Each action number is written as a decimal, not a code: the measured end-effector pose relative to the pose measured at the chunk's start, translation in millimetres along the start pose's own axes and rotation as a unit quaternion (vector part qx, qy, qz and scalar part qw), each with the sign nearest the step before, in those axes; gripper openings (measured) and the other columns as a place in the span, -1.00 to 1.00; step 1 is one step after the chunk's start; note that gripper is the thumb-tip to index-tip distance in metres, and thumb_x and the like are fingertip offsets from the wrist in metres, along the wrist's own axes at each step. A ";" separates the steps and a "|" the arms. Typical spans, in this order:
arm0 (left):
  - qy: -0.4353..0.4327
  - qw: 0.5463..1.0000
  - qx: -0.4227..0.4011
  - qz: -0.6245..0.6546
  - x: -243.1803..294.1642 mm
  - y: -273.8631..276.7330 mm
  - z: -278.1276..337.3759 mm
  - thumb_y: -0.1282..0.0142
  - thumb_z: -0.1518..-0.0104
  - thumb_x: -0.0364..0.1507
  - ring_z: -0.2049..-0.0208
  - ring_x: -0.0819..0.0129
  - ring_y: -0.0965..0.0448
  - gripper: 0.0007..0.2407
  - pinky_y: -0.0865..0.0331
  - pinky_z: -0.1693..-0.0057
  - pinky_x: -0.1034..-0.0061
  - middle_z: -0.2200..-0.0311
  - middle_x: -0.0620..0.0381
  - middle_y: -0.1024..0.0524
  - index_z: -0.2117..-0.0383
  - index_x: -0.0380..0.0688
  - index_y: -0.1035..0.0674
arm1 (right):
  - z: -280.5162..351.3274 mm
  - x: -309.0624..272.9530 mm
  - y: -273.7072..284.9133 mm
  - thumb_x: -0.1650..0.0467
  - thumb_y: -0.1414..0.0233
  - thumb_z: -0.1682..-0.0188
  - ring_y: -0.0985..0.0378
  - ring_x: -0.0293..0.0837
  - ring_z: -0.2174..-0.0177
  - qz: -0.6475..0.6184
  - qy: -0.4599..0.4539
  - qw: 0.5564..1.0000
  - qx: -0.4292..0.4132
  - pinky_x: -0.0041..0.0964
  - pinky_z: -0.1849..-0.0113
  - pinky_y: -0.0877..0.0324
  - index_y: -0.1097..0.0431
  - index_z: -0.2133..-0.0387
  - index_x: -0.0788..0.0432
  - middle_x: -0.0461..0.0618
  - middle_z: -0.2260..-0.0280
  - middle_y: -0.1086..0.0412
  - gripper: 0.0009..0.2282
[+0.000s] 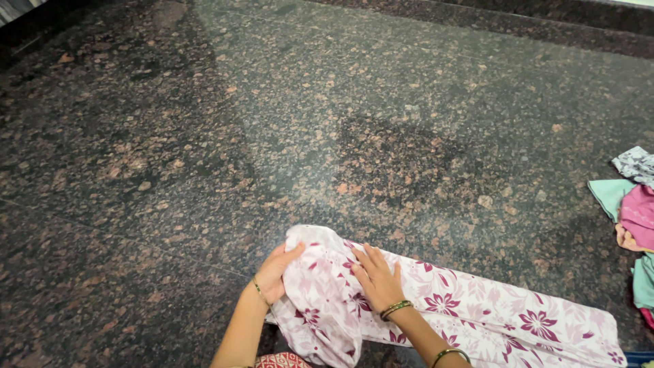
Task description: The person sits on the floor and folds several patterned shirts one by one. They smooth each garment, fold the sleeves and body, and then place the folded items onto a stack on a nearby bed.
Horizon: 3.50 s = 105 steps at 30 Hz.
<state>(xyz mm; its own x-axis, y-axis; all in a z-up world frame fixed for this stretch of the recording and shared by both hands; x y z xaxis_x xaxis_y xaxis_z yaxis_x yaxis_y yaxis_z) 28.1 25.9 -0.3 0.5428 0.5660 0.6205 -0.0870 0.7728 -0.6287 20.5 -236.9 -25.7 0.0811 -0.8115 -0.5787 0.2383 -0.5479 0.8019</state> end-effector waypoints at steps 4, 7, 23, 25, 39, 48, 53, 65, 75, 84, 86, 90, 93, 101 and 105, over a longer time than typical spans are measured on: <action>-0.058 0.996 0.068 -0.028 -1.1 -1.6 -14.6 -0.16 -0.15 -0.42 0.25 0.34 -0.65 -0.76 -0.56 0.11 0.33 0.22 0.08 -0.64 0.06 -0.15 -0.56 | 0.2 -7.7 8.3 0.08 0.17 -0.07 0.02 -0.03 -0.34 -0.065 -0.017 0.997 0.042 0.33 -0.23 0.30 -0.21 -0.25 -0.01 -0.02 -0.35 -0.04 -0.49; -0.192 0.951 0.117 -0.215 11.7 -5.1 -20.5 -0.27 -0.21 -0.51 0.28 0.39 -0.56 -0.78 -0.46 0.14 0.38 0.23 -0.01 -0.61 0.09 -0.31 -0.52 | 7.9 -18.0 26.1 0.11 0.02 -0.02 -0.30 -0.01 -0.18 -0.105 0.009 0.986 0.129 0.03 -0.19 -0.11 -0.36 -0.05 0.10 0.02 -0.14 -0.32 -0.56; -0.165 0.696 0.100 -0.691 56.2 -13.0 -9.9 -0.30 -0.01 -0.40 0.01 0.02 -0.52 -0.82 -0.37 -0.12 0.30 0.11 -0.09 -0.59 0.25 -0.01 -0.68 | -63.8 -34.4 35.8 0.47 -0.22 0.02 -0.34 -0.25 0.41 -0.339 0.110 0.920 -0.160 -0.31 0.34 -0.29 -0.35 0.38 0.20 0.01 0.47 -0.40 -0.86; -0.246 0.634 0.119 -0.724 54.2 -6.9 -15.0 -0.37 0.04 -0.40 0.04 -0.08 -0.34 -0.85 -0.29 -0.08 0.25 0.14 -0.14 -0.47 0.35 -0.04 -0.71 | -66.9 -36.5 44.6 0.48 -0.19 0.07 -0.41 -0.19 0.45 -0.239 0.092 0.961 -0.107 -0.29 0.34 -0.34 -0.36 0.34 0.16 0.03 0.50 -0.45 -0.87; -0.128 0.789 0.282 -0.530 34.7 27.7 -35.8 -0.46 0.19 -0.22 0.31 0.12 -0.58 -0.60 -0.44 0.22 0.25 0.33 -0.09 -0.59 0.24 -0.10 -0.61 | 37.3 -45.5 -16.2 0.12 -0.33 0.28 -0.51 0.25 0.22 0.008 -0.020 1.000 -0.021 0.03 0.15 -0.41 -0.47 0.29 0.32 0.30 0.26 -0.45 -0.49; -0.198 0.931 0.177 -0.252 9.2 16.5 -42.8 -0.29 0.13 -0.71 0.38 0.38 -0.52 -0.44 -0.44 0.29 0.51 0.34 0.05 -0.53 -0.05 -0.02 -0.38 | 49.6 -45.5 19.3 0.48 -0.22 0.19 -0.59 -0.13 0.08 -0.535 -0.066 0.821 -0.191 -0.26 0.02 -0.47 -0.35 -0.09 0.34 0.13 0.01 -0.53 -0.50; -0.231 0.955 0.124 -0.135 10.5 20.6 -49.2 -0.16 0.03 -0.73 0.41 0.41 -0.56 -0.60 -0.47 0.30 0.53 0.37 0.10 -0.56 0.02 -0.18 -0.48 | 50.6 -51.5 64.4 0.58 -0.12 0.26 -0.58 -0.12 0.04 -0.680 -0.106 0.706 -0.170 -0.15 0.00 -0.45 -0.16 -0.23 0.23 0.09 -0.06 -0.47 -0.34; -0.189 0.941 0.194 -0.203 -16.9 22.8 -73.0 -0.01 0.32 -0.87 0.47 0.46 -0.48 -0.36 -0.40 0.39 0.58 0.35 0.16 -0.51 -0.02 -0.13 -0.60 | 69.9 20.2 66.6 0.26 -0.30 0.18 -0.52 -0.15 0.22 -0.258 -0.052 0.908 -0.326 -0.29 0.17 -0.43 -0.47 0.02 0.24 0.03 0.21 -0.53 -0.53; -0.194 0.980 0.037 -0.006 -17.3 43.0 -45.3 0.13 0.27 -0.86 0.48 0.53 -0.42 -0.32 -0.32 0.37 0.66 0.27 0.12 -0.52 -0.17 -0.33 -0.52 | 47.9 -0.9 85.4 0.41 -0.17 0.41 -0.41 0.06 0.22 0.189 0.220 0.936 0.201 0.02 0.13 -0.27 -0.44 0.20 0.23 0.06 0.33 -0.42 -0.59; -0.190 0.977 0.069 -0.061 16.1 7.6 -39.0 0.19 0.28 -0.88 0.41 0.55 -0.46 -0.35 -0.32 0.37 0.66 0.16 0.20 -0.54 -0.10 -0.25 -0.50 | -8.1 37.0 122.3 0.50 -0.06 0.21 -0.38 -0.01 0.28 0.287 0.191 0.894 0.286 -0.10 0.25 -0.23 -0.39 0.37 0.11 -0.04 0.35 -0.35 -0.86; -0.180 0.975 0.082 -0.097 11.6 16.7 -46.1 0.16 0.26 -0.88 0.50 0.54 -0.37 -0.34 -0.23 0.44 0.65 0.27 0.22 -0.49 -0.11 -0.20 -0.55 | -5.5 40.6 112.2 0.50 -0.04 0.24 -0.38 -0.01 0.27 0.301 0.213 0.899 0.235 -0.12 0.22 -0.25 -0.38 0.39 0.12 -0.02 0.36 -0.33 -0.86; -0.168 0.944 0.149 -0.240 -1.6 46.7 -49.2 0.11 0.23 -0.87 0.59 0.46 -0.25 -0.30 -0.14 0.48 0.57 0.46 0.14 -0.39 -0.16 -0.06 -0.62 | 15.0 44.6 86.7 0.50 0.00 0.23 -0.37 0.00 0.25 0.283 0.229 0.913 0.186 -0.11 0.19 -0.27 -0.35 0.27 0.16 0.01 0.34 -0.32 -0.77; -0.199 0.908 0.182 -0.319 -9.2 54.3 -47.4 0.08 0.29 -0.86 0.50 0.52 -0.40 -0.31 -0.29 0.37 0.62 0.37 0.20 -0.51 -0.10 -0.07 -0.61 | 22.9 46.5 77.3 0.50 0.00 0.21 -0.37 0.01 0.25 0.256 0.231 0.922 0.174 -0.11 0.20 -0.27 -0.35 0.13 0.16 0.02 0.32 -0.31 -0.68; -0.184 0.949 0.114 -0.231 -2.3 52.7 -50.9 -0.12 0.11 -0.77 0.40 0.48 -0.49 -0.55 -0.38 0.26 0.60 0.30 0.08 -0.58 0.01 -0.24 -0.67 | 19.0 45.1 72.4 0.54 0.00 0.23 -0.36 0.01 0.22 0.266 0.171 0.937 0.147 -0.11 0.19 -0.27 -0.35 0.06 0.08 0.00 0.27 -0.29 -0.60; -0.201 0.942 0.082 -0.258 16.4 49.5 -55.7 -0.21 0.06 -0.75 0.38 0.45 -0.50 -0.61 -0.39 0.25 0.59 0.30 0.03 -0.59 0.02 -0.30 -0.67 | 18.3 42.7 73.1 0.55 -0.02 0.25 -0.35 0.03 0.21 0.247 0.164 0.943 0.150 -0.07 0.19 -0.27 -0.36 0.06 0.07 0.00 0.27 -0.29 -0.59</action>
<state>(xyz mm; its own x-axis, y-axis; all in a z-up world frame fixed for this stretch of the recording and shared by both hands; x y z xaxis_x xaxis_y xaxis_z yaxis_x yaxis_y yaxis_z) 79.2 57.5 -47.3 0.1913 0.1413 0.9713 -0.0434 0.9898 -0.1354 23.7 -315.3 10.8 0.4168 -0.9035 -0.0996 -0.1879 -0.1928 0.9631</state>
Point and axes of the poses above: each hand's wrist, its own z-axis away from the middle knuckle, its own y-axis out of the back of the hand, x = y × z, the point moved 2 cm from there along -z, towards the middle knuckle
